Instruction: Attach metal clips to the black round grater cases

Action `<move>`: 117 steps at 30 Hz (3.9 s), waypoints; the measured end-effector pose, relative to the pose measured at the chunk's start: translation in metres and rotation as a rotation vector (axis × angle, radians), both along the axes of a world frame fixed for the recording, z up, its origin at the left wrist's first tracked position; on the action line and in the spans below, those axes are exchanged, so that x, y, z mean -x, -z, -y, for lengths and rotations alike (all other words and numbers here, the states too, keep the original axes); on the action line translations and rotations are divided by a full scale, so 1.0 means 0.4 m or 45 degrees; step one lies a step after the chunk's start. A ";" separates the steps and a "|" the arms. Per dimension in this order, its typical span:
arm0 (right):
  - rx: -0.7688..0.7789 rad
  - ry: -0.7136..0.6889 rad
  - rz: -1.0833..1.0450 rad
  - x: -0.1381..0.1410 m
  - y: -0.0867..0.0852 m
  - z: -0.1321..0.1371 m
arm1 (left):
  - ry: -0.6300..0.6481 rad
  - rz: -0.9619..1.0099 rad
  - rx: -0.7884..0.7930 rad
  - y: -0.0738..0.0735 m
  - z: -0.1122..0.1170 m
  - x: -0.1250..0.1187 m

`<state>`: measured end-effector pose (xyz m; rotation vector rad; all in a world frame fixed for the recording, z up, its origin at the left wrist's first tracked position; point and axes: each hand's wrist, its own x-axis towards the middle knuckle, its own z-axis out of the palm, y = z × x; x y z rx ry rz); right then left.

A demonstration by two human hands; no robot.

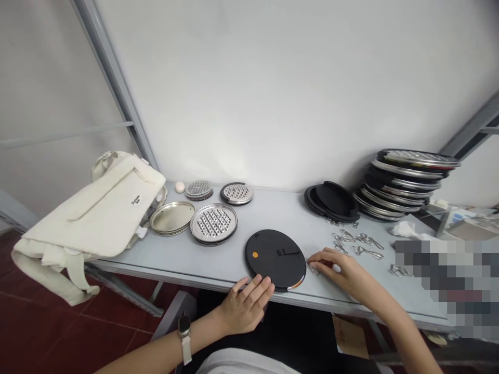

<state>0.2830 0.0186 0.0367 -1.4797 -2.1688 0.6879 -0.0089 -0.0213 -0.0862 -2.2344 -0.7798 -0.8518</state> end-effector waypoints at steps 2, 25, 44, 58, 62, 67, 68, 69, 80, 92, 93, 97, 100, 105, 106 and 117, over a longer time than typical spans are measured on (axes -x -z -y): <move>-0.005 0.025 -0.042 0.001 -0.001 -0.002 | 0.002 0.001 -0.004 0.000 0.000 0.000; -0.220 0.179 -0.490 0.063 0.060 -0.023 | 0.012 0.043 0.006 0.005 -0.001 -0.004; -0.296 0.269 -0.420 0.059 0.091 -0.030 | 0.015 0.034 0.001 -0.003 0.000 -0.004; -0.263 0.220 -0.290 0.064 0.078 -0.022 | 0.022 0.040 0.007 -0.004 0.000 -0.004; -0.266 0.193 -0.296 0.067 0.079 -0.026 | 0.030 0.052 0.002 -0.006 0.000 -0.004; -0.273 0.140 -0.279 0.070 0.079 -0.023 | 0.019 0.030 -0.006 -0.003 0.000 -0.003; -0.281 0.131 -0.275 0.072 0.079 -0.022 | 0.018 0.027 -0.007 -0.003 -0.001 -0.003; -0.290 0.123 -0.268 0.073 0.079 -0.022 | 0.019 0.028 -0.007 -0.003 -0.001 -0.003; -0.379 0.135 -0.232 0.079 0.078 -0.013 | 0.018 0.036 -0.007 0.001 -0.001 -0.005; -0.348 0.264 -0.303 0.072 0.075 -0.009 | 0.022 0.041 0.000 0.003 -0.001 -0.002; -0.335 0.260 -0.335 0.070 0.074 -0.010 | 0.023 0.045 0.000 0.002 -0.001 -0.003; -0.297 0.268 -0.498 0.066 0.071 -0.019 | 0.036 0.062 0.012 -0.001 -0.001 -0.006; -0.236 0.297 -0.606 0.064 0.068 -0.024 | 0.042 0.069 0.011 0.000 -0.001 -0.006; -0.105 0.339 -0.703 0.060 0.057 -0.021 | -0.013 -0.018 -0.003 0.007 -0.001 -0.001; -0.091 0.349 -0.708 0.060 0.054 -0.019 | -0.018 -0.026 -0.005 0.008 -0.001 0.000; -0.112 0.326 -0.793 0.057 0.061 -0.024 | 0.006 0.011 -0.014 0.002 -0.001 -0.002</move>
